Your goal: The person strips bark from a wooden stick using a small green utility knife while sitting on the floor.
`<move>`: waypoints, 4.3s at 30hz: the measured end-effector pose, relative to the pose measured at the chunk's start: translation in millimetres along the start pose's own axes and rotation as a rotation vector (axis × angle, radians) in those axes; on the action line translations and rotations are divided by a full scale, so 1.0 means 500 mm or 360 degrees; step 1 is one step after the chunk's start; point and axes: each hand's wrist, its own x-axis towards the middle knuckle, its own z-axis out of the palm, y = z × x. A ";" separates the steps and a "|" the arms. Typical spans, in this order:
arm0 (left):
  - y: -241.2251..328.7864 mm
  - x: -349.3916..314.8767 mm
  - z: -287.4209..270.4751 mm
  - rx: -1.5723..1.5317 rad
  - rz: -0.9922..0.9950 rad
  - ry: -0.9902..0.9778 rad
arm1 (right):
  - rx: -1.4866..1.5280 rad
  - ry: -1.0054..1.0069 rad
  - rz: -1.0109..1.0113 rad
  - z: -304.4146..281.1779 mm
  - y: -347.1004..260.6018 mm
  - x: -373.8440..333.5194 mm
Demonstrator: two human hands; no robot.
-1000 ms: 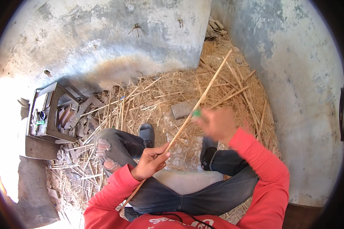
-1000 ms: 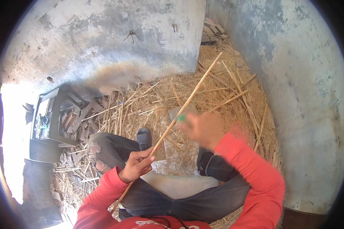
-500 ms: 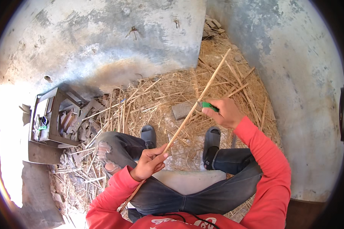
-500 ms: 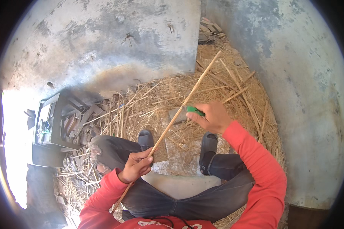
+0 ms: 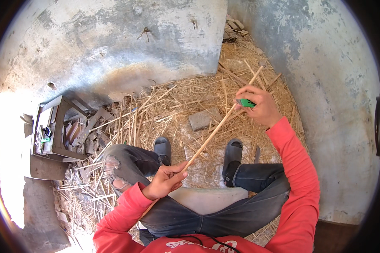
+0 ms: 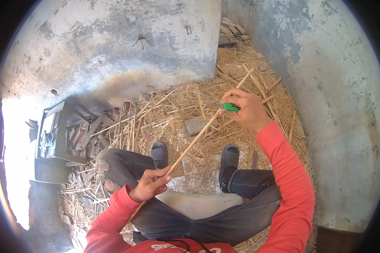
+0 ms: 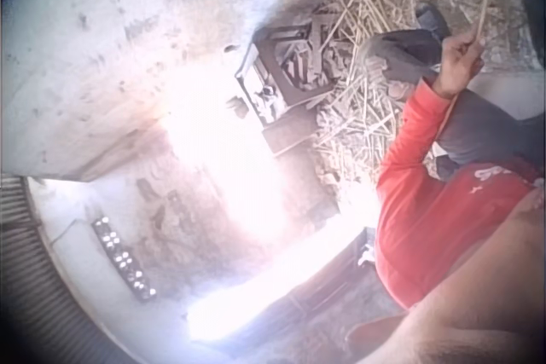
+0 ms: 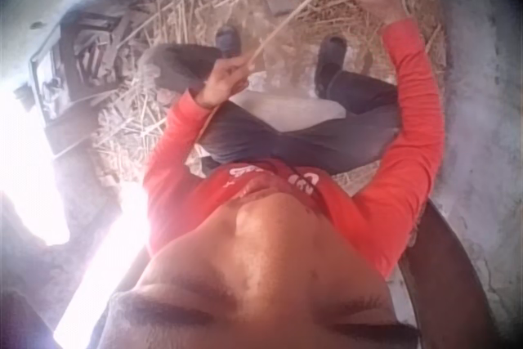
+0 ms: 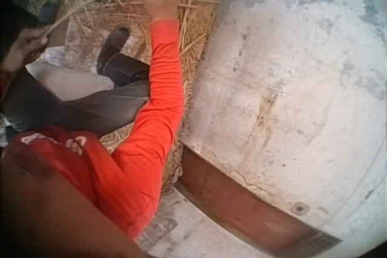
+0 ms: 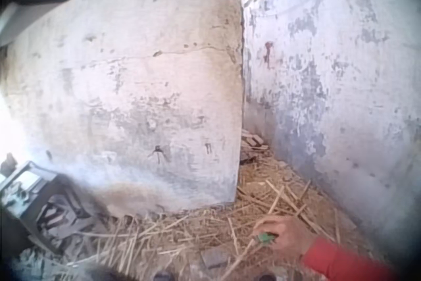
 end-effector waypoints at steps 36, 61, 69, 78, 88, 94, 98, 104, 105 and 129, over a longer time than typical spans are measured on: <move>0.001 0.039 0.028 0.0703 0.0331 0.0449 | -0.0208 -0.0628 0.0264 0.187 -0.224 -0.091; -0.042 -0.003 -0.004 0.0956 0.0387 0.0534 | -0.0348 -0.0290 0.0575 0.129 -0.093 -0.031; -0.019 0.003 0.009 0.0960 0.0245 0.0572 | -0.0345 -0.0432 0.0189 0.223 -0.180 -0.088; -0.043 0.000 -0.004 0.0787 0.0289 0.0433 | -0.0224 0.0026 0.0702 0.093 -0.024 -0.014; -0.009 -0.008 0.009 0.0908 0.0339 0.0384 | -0.0010 0.0291 0.0383 0.075 -0.017 -0.020; -0.005 -0.017 0.006 0.0870 0.0246 0.0383 | -0.0215 0.0675 -0.0052 0.049 -0.048 -0.002; -0.022 -0.014 0.000 0.0954 0.0418 0.0374 | -0.0368 0.0470 -0.0118 0.009 -0.060 0.009; -0.011 -0.015 0.015 0.1096 0.0487 0.0418 | -0.0165 0.0330 -0.0064 0.002 -0.025 0.006; -0.013 -0.013 0.014 0.1094 0.0492 0.0406 | -0.0006 0.0316 -0.0021 0.003 -0.015 0.006; 0.159 -0.074 0.088 0.1776 0.1344 0.0455 | 0.1295 0.0851 0.0818 -0.089 -0.140 -0.027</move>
